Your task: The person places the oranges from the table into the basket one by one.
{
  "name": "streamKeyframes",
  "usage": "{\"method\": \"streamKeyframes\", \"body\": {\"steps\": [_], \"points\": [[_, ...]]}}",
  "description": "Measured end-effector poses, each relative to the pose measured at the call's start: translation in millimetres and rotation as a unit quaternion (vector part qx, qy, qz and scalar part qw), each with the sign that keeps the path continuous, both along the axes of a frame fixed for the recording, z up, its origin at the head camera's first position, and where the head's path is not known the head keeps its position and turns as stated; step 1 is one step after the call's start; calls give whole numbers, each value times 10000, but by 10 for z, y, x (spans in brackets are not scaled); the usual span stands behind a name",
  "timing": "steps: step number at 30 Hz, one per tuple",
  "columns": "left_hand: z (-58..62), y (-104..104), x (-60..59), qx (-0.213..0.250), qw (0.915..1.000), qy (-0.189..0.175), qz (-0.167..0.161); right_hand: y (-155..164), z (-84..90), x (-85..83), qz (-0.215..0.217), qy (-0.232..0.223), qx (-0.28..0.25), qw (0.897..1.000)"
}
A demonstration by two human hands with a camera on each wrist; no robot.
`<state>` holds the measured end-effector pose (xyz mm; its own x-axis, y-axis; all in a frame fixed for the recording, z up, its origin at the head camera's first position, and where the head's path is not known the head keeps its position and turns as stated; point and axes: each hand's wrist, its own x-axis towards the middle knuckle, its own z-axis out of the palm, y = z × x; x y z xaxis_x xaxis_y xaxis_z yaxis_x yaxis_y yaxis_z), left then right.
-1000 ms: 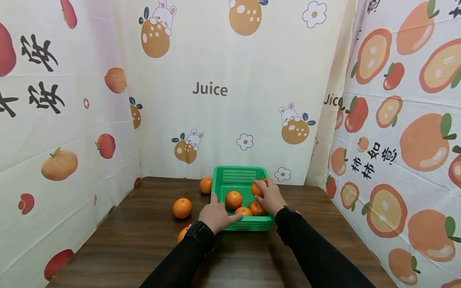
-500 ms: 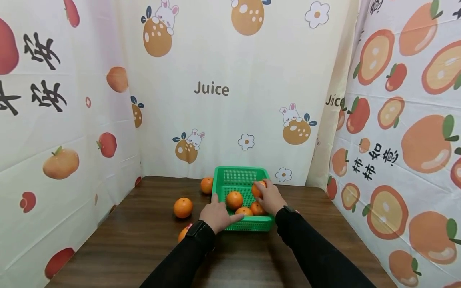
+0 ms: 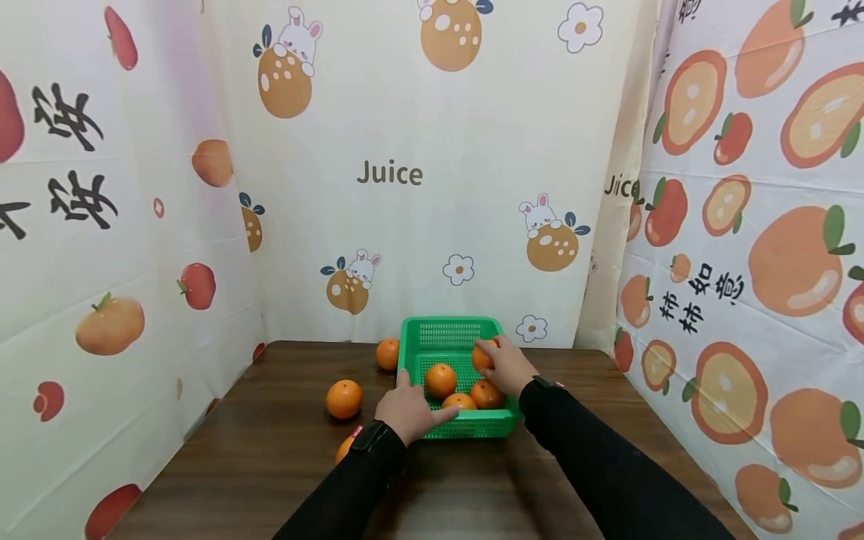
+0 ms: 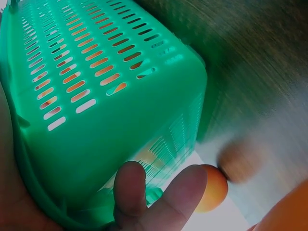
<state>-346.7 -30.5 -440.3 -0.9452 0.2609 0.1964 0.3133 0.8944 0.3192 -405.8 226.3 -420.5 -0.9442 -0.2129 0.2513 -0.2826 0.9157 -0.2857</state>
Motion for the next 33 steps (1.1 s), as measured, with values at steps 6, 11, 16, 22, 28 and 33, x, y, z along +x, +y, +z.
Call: {"method": "streamKeyframes", "body": {"steps": [6, 11, 16, 22, 28, 33], "points": [[-43, 1, 40, -79, 10000, -10, -15, -28, 136, 14, -63, -609, 190, 9979], [-47, -6, 46, -111, 9999, 44, 8, -74, 213, 20, -162, -804, 219, 9964], [6, -13, 44, -147, 9998, 92, 69, -121, 276, -5, -276, -782, 212, 9963], [4, -12, 8, -236, 9997, 24, 52, -176, 309, 5, -362, -788, 369, 9955], [-23, -12, -23, -278, 9995, 91, 90, -228, 271, -31, -380, -750, 510, 9952], [4, -16, 1, -311, 9995, 85, 52, -237, 156, -84, -385, -699, 638, 9948]]}}
